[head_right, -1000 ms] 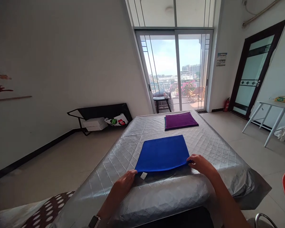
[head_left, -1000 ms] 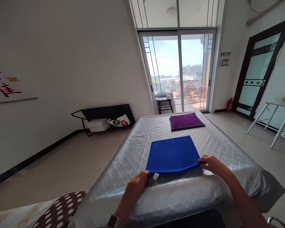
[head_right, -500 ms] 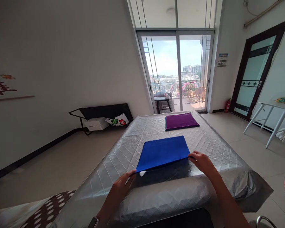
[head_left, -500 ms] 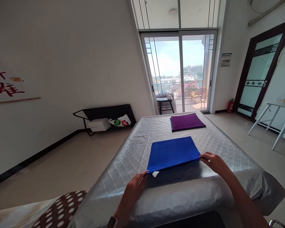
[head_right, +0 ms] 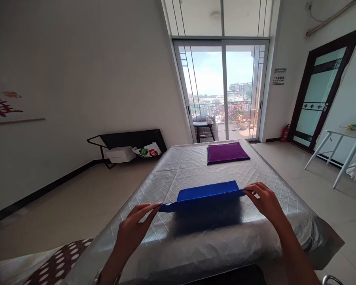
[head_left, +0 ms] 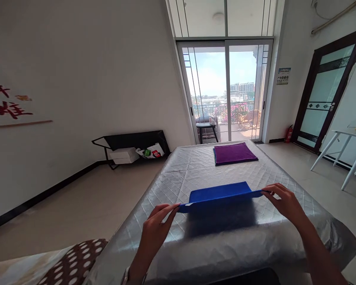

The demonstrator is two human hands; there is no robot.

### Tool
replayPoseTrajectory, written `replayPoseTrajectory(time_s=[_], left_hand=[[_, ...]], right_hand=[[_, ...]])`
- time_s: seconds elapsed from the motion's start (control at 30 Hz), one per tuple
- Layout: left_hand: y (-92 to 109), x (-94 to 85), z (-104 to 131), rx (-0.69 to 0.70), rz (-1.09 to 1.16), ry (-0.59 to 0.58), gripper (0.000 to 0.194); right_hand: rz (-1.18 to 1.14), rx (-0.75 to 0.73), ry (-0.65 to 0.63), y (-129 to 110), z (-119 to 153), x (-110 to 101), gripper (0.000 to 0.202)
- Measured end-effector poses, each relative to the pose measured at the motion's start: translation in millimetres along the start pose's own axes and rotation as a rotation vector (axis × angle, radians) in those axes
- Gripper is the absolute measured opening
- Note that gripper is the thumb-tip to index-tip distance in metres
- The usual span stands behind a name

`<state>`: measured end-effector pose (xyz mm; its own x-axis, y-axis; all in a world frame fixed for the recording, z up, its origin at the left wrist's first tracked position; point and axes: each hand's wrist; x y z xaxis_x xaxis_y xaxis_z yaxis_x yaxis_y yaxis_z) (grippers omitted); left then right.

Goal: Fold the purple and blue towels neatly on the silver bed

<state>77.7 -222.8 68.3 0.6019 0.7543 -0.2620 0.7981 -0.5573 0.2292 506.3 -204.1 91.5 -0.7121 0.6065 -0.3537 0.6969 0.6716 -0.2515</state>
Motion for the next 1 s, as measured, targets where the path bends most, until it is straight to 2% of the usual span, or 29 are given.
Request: replayPoseTrajectory(time_s=[0.1, 0.23, 0.37, 0.47, 0.6, 0.73, 0.83, 0.93, 1.0], left_hand=[[4.4, -2.9, -32.7, 0.035, 0.017, -0.034, 0.025], [5.4, -4.8, -88.8, 0.024, 0.025, -0.14, 0.033], [7.5, -4.2, -145.4, -0.105, -0.032, -0.253, 0.051], [9.2, -5.7, -172.8, -0.228, -0.022, -0.351, 0.059], [6.5, -15.7, -177.8, -0.318, 0.122, -0.502, 0.058], [4.1, -36.0, -159.7, -0.287, 0.247, -0.636, 0.043], [8.8, -48.4, -150.3, -0.256, 0.297, -0.669, 0.03], [15.2, -42.3, -153.3, -0.255, 0.352, -0.717, 0.021], [15.7, -24.0, -159.5, -0.245, 0.374, -0.809, 0.024]], right_hand=[[0.002, -0.023, 0.019, -0.6, -21.5, -10.7, 0.027], [0.046, -0.056, -0.028, 4.9, -63.3, -24.4, 0.032], [0.159, -0.063, -0.038, 6.9, -107.6, -41.0, 0.038], [0.205, -0.101, -0.004, 1.9, -128.7, -56.7, 0.037], [0.209, -0.256, 0.047, -11.5, -133.5, -82.2, 0.025], [0.183, -0.357, -0.033, -21.1, -119.9, -110.9, 0.013], [0.167, -0.368, -0.086, -17.3, -107.2, -129.3, 0.018], [0.172, -0.296, -0.084, -5.2, -101.0, -136.2, 0.02], [0.133, -0.202, -0.11, 5.9, -102.1, -130.3, 0.016]])
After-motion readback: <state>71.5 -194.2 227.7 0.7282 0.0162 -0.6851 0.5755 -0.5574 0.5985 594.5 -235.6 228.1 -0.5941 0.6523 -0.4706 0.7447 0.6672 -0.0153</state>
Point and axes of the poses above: each hand's wrist, its own z-axis away from the middle knuckle, its own x-axis out of the palm, y = z × x, and after that the axes turned 13 degrees about y, right-handed
